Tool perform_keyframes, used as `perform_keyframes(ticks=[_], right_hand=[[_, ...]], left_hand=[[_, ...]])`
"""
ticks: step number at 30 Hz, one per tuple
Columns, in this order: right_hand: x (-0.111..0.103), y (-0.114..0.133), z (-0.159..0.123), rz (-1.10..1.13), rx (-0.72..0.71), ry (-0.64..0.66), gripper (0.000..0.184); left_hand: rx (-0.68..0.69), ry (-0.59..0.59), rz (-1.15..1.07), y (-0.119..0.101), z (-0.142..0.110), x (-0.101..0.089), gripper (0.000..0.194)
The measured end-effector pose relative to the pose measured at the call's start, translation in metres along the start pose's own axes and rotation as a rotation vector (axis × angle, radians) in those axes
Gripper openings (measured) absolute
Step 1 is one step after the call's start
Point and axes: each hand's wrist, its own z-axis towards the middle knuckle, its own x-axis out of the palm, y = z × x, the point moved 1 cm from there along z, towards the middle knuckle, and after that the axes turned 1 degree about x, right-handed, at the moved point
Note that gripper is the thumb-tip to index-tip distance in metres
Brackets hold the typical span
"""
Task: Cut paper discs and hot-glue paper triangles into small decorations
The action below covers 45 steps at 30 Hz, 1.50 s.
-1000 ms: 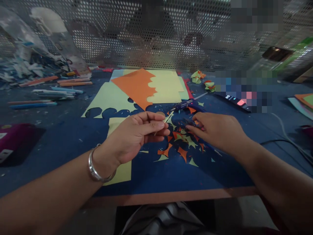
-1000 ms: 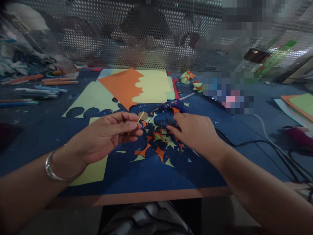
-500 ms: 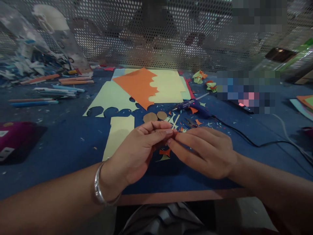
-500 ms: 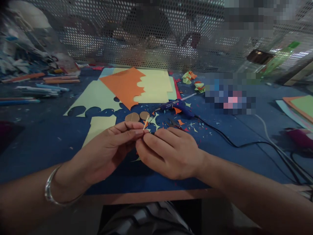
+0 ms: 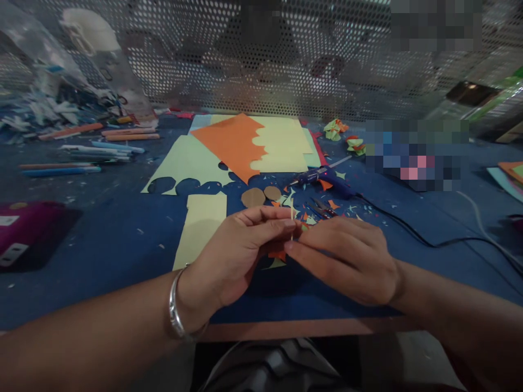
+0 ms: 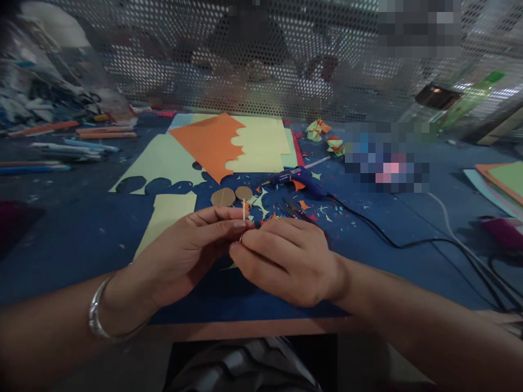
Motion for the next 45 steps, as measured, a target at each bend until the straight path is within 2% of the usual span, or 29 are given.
perform_keyframes(ticks=[7, 12, 20, 24, 30, 40, 45], right_hand=[[0.007, -0.006, -0.002, 0.24, 0.455, -0.12, 0.012], [0.01, -0.011, -0.002, 0.365, 0.628, -0.115, 0.007], [0.008, -0.011, -0.001, 0.465, 0.756, -0.065, 0.005], [0.009, -0.012, -0.002, 0.598, 0.836, -0.057, 0.002], [0.011, -0.013, -0.006, 0.777, 0.974, -0.057, 0.01], [0.009, -0.014, -0.004, 0.759, 1.008, -0.092, 0.012], [0.008, -0.013, -0.003, 0.747, 1.013, -0.103, 0.011]], left_hand=[[0.092, -0.032, 0.194, 0.0, 0.003, -0.002, 0.015], [0.083, -0.006, 0.269, 0.002, 0.004, -0.003, 0.014], [0.074, 0.018, 0.243, 0.001, 0.002, 0.001, 0.013], [0.083, 0.022, 0.249, 0.002, 0.003, 0.0, 0.012], [0.082, 0.028, 0.326, 0.002, 0.002, 0.0, 0.011], [0.048, 0.021, 0.326, 0.003, 0.002, 0.0, 0.013], [0.039, 0.035, 0.388, 0.004, 0.002, -0.001, 0.022]])
